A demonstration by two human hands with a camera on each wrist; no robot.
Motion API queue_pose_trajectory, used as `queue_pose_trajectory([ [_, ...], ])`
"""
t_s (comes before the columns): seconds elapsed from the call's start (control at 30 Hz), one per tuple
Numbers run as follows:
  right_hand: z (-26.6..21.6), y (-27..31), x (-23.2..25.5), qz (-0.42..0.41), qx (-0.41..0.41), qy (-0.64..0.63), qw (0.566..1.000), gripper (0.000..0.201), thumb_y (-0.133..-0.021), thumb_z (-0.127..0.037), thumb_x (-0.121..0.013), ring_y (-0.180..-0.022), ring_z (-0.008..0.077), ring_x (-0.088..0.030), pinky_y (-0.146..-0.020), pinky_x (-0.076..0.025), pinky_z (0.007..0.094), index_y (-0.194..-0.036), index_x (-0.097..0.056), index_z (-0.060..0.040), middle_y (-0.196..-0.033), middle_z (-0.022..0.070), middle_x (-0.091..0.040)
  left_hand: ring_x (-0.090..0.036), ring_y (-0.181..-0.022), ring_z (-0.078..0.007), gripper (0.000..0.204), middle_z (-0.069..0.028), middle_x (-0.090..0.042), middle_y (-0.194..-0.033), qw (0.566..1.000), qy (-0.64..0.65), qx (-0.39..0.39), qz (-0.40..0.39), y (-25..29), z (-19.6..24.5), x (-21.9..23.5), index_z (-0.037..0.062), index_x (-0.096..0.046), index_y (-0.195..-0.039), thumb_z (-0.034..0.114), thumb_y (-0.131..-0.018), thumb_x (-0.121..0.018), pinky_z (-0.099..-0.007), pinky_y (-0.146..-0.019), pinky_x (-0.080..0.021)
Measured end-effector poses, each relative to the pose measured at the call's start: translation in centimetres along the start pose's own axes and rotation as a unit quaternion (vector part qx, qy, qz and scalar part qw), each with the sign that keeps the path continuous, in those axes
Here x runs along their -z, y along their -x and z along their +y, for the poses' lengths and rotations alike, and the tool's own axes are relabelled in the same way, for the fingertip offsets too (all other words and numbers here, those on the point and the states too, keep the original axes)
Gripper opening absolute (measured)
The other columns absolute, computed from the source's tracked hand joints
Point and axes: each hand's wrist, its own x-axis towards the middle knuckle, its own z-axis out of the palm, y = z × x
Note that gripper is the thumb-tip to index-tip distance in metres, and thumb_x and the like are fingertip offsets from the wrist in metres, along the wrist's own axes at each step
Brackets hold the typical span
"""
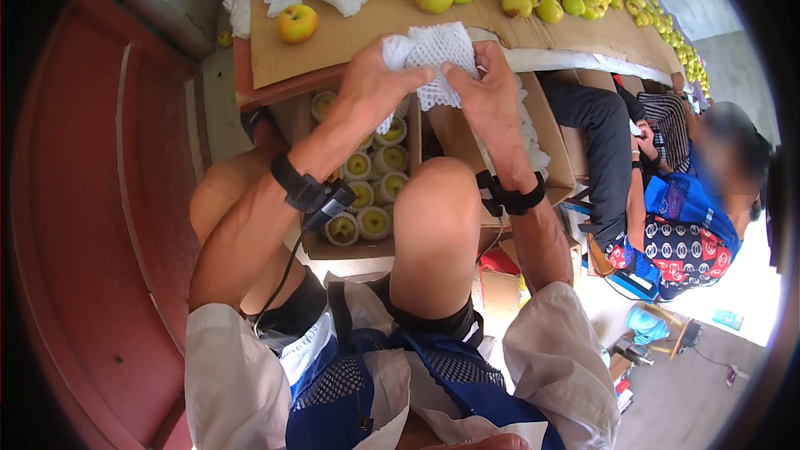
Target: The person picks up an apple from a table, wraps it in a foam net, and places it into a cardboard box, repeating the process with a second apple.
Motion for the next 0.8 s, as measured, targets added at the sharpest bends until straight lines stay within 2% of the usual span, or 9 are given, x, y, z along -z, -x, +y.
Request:
queue_pose_trajectory([
  [0.07, -0.4, 0.0, -0.1, 0.020, 0.033, 0.086, 0.996, 0.029, -0.089, -0.007, -0.072, -0.093, 0.0146, -0.064, -0.086, -0.053, 0.0312, -0.114, -0.059, 0.0017, -0.103, 0.0099, -0.070, -0.063, -0.101, -0.0132, 0.043, -0.0069, -0.069, -0.112, 0.998, -0.038, -0.049, 0.018, 0.0, -0.7, -0.6, -0.0038, -0.061, -0.124, 0.008, -0.086, -0.076, -0.0295, -0.091, -0.053],
  [0.17, 0.4, 0.1, -0.5, 0.002, 0.062, 0.081, 0.995, 0.031, -0.088, -0.006, -0.072, -0.094, 0.0164, -0.064, -0.086, -0.053, 0.0328, -0.116, -0.059, 0.0021, -0.103, 0.0119, -0.070, -0.068, -0.098, -0.0176, 0.049, -0.0124, -0.072, -0.106, 0.997, -0.015, -0.071, 0.021, -0.5, -1.9, -0.9, -0.0063, -0.059, -0.124, 0.010, -0.082, -0.078, -0.0329, -0.086, -0.055],
  [0.27, 0.2, 0.2, -0.6, -0.004, 0.067, 0.032, 0.997, 0.035, -0.085, -0.011, -0.071, -0.098, 0.0376, -0.068, -0.087, -0.053, 0.0425, -0.116, -0.060, 0.0021, -0.107, 0.0218, -0.068, -0.068, -0.096, -0.0174, 0.048, -0.0117, -0.071, -0.106, 0.995, -0.066, -0.067, 0.037, -0.8, -1.9, -0.5, -0.0066, -0.058, -0.124, 0.012, -0.084, -0.076, -0.0326, -0.085, -0.055],
  [0.37, -0.3, 0.5, -0.2, -0.023, 0.094, 0.067, 0.993, 0.038, -0.086, -0.014, -0.072, -0.096, 0.0382, -0.067, -0.086, -0.053, 0.0428, -0.118, -0.060, 0.0020, -0.108, 0.0214, -0.067, -0.067, -0.095, -0.0171, 0.041, -0.0113, -0.070, -0.106, 1.000, 0.002, -0.013, 0.025, -0.4, -1.0, -0.7, -0.0067, -0.059, -0.122, 0.011, -0.087, -0.072, -0.0334, -0.083, -0.055],
  [0.47, -1.1, 0.9, 0.1, -0.056, 0.059, 0.102, 0.992, 0.044, -0.090, -0.016, -0.074, -0.099, 0.0225, -0.064, -0.086, -0.053, 0.0351, -0.128, -0.059, 0.0014, -0.114, 0.0166, -0.067, -0.065, -0.093, -0.0162, 0.035, -0.0096, -0.068, -0.104, 0.999, 0.027, 0.014, -0.023, -0.6, -0.5, 0.0, -0.0064, -0.061, -0.119, 0.010, -0.090, -0.067, -0.0333, -0.082, -0.054],
  [0.57, -1.4, 1.1, 0.2, -0.067, 0.094, 0.127, 0.985, 0.050, -0.089, -0.021, -0.079, -0.102, 0.0223, -0.063, -0.086, -0.053, 0.0353, -0.130, -0.060, 0.0002, -0.117, 0.0161, -0.066, -0.063, -0.093, -0.0158, 0.031, -0.0079, -0.067, -0.103, 0.997, 0.081, -0.018, -0.004, -0.4, -0.6, -0.2, -0.0057, -0.063, -0.117, 0.009, -0.090, -0.065, -0.0326, -0.083, -0.052],
  [0.67, -0.7, 1.0, -0.1, -0.070, 0.095, 0.124, 0.985, 0.051, -0.089, -0.021, -0.081, -0.104, 0.0204, -0.063, -0.087, -0.053, 0.0338, -0.131, -0.059, -0.0001, -0.117, 0.0137, -0.066, -0.062, -0.093, -0.0158, 0.031, -0.0065, -0.067, -0.102, 0.996, 0.090, 0.014, -0.019, -0.1, -0.3, 0.0, -0.0048, -0.063, -0.117, 0.008, -0.090, -0.064, -0.0317, -0.086, -0.051],
  [0.77, -0.2, 1.0, -0.3, -0.075, 0.054, 0.054, 0.994, 0.046, -0.092, -0.014, -0.077, -0.104, 0.0170, -0.063, -0.088, -0.053, 0.0314, -0.132, -0.059, 0.0006, -0.117, 0.0108, -0.066, -0.063, -0.092, -0.0165, 0.029, -0.0067, -0.067, -0.103, 0.991, 0.130, 0.018, -0.027, -0.2, -0.7, 0.0, -0.0040, -0.064, -0.116, 0.007, -0.089, -0.064, -0.0314, -0.086, -0.050],
  [0.8, 0.3, 0.9, -0.4, -0.066, 0.053, 0.017, 0.996, 0.045, -0.091, -0.014, -0.075, -0.101, 0.0210, -0.063, -0.087, -0.053, 0.0337, -0.129, -0.059, 0.0015, -0.114, 0.0135, -0.066, -0.063, -0.089, -0.0149, 0.028, -0.0071, -0.068, -0.103, 0.991, 0.127, 0.027, -0.028, -0.2, -0.7, 0.1, -0.0021, -0.064, -0.116, 0.010, -0.092, -0.064, -0.0297, -0.079, -0.049],
])
